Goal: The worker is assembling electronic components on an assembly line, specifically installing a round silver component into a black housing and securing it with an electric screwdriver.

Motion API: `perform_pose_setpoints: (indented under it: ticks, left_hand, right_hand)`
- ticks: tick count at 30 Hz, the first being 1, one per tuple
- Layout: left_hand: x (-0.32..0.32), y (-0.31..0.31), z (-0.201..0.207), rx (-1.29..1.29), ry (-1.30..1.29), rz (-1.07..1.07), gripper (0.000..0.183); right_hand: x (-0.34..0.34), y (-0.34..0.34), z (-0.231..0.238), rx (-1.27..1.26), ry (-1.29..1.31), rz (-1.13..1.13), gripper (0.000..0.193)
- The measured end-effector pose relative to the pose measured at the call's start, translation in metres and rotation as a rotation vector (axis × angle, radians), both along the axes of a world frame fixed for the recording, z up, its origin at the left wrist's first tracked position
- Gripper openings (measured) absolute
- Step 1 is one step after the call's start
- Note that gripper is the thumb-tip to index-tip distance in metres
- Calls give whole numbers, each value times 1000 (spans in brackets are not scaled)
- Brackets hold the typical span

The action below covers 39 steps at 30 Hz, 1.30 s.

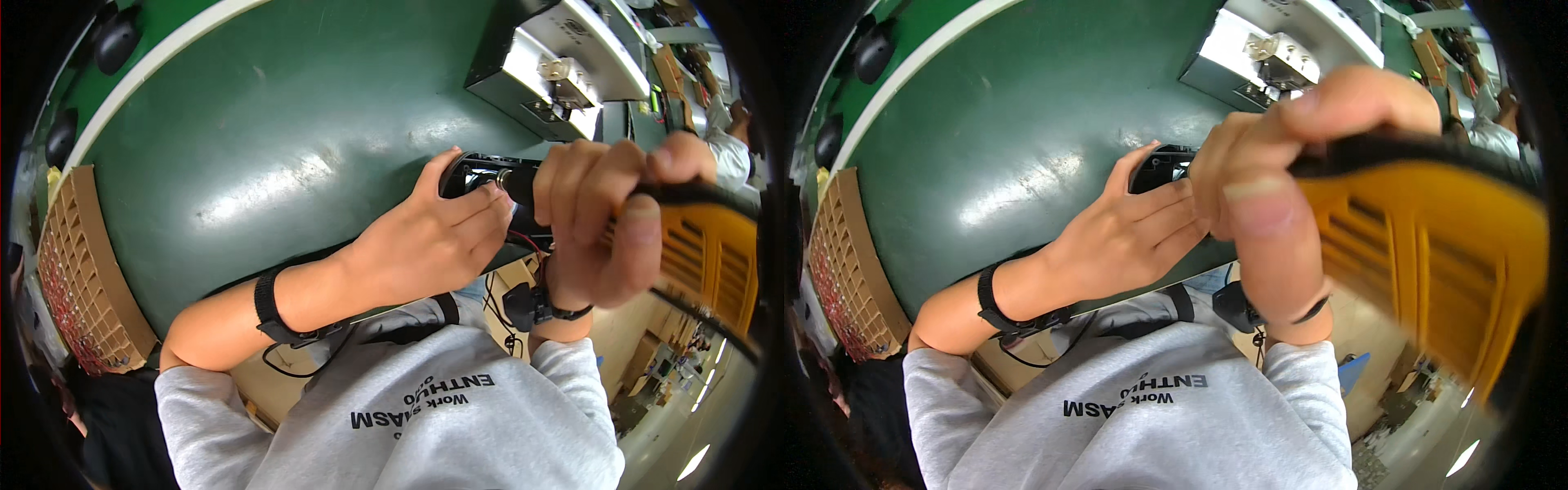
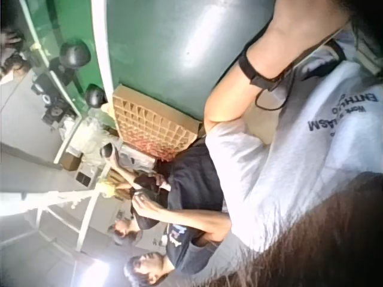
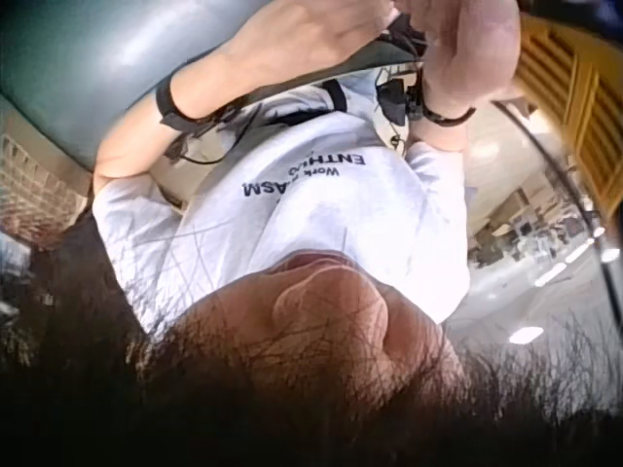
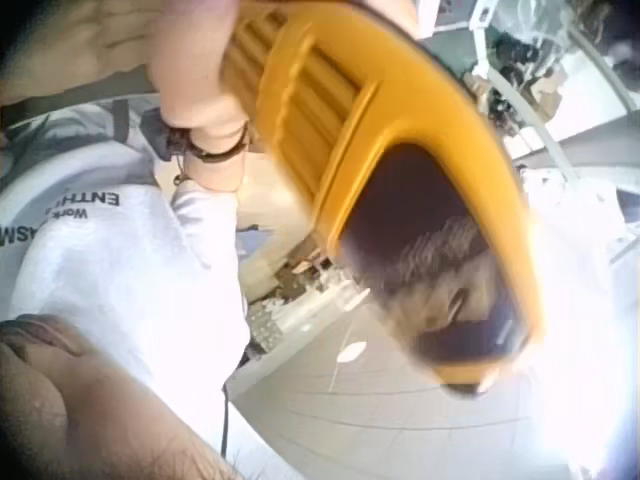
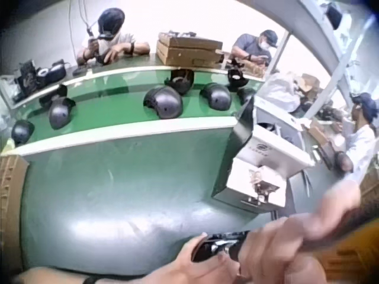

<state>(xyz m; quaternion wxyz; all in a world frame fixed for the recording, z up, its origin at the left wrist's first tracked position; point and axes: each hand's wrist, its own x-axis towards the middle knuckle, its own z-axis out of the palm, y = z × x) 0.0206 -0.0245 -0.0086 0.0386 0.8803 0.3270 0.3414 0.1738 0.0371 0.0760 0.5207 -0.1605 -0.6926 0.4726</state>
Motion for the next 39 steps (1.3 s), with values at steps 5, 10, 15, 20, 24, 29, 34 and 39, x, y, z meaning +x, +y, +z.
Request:
perform_pose_setpoints:
  ticks: [5, 10, 15, 20, 24, 29, 34, 39]
  left_hand:
    - [0, 1, -1, -11, -16, -6, 22]
    - [-13, 15, 2, -14, -15, 9, 47]
    - [-17, 15, 2, -48, -26, 8, 52]
    - [-20, 15, 2, -68, -33, 6, 53]
    - [-17, 18, 4, -71, -51, -13, 52]
    - [-16, 18, 2, -77, -47, -2, 50]
    - [-15, 19, 1, -87, -56, 21, 49]
    - [-14, 20, 0, -99, -60, 21, 49]
  right_hand:
    - [36, 16, 47, 79, 178, -38, 35]
    - [46, 65, 51, 109, 115, -388, 35]
    - [8, 61, 43, 136, 265, -508, 20]
    - [11, 58, 38, 253, 118, -384, 18]
    - [38, 54, 38, -75, 61, -259, 33]
    - [56, 19, 51, -44, 113, -41, 28]
    - [42, 9, 54, -87, 96, -30, 26]
    - [20, 11, 49, -118, 76, 7, 24]
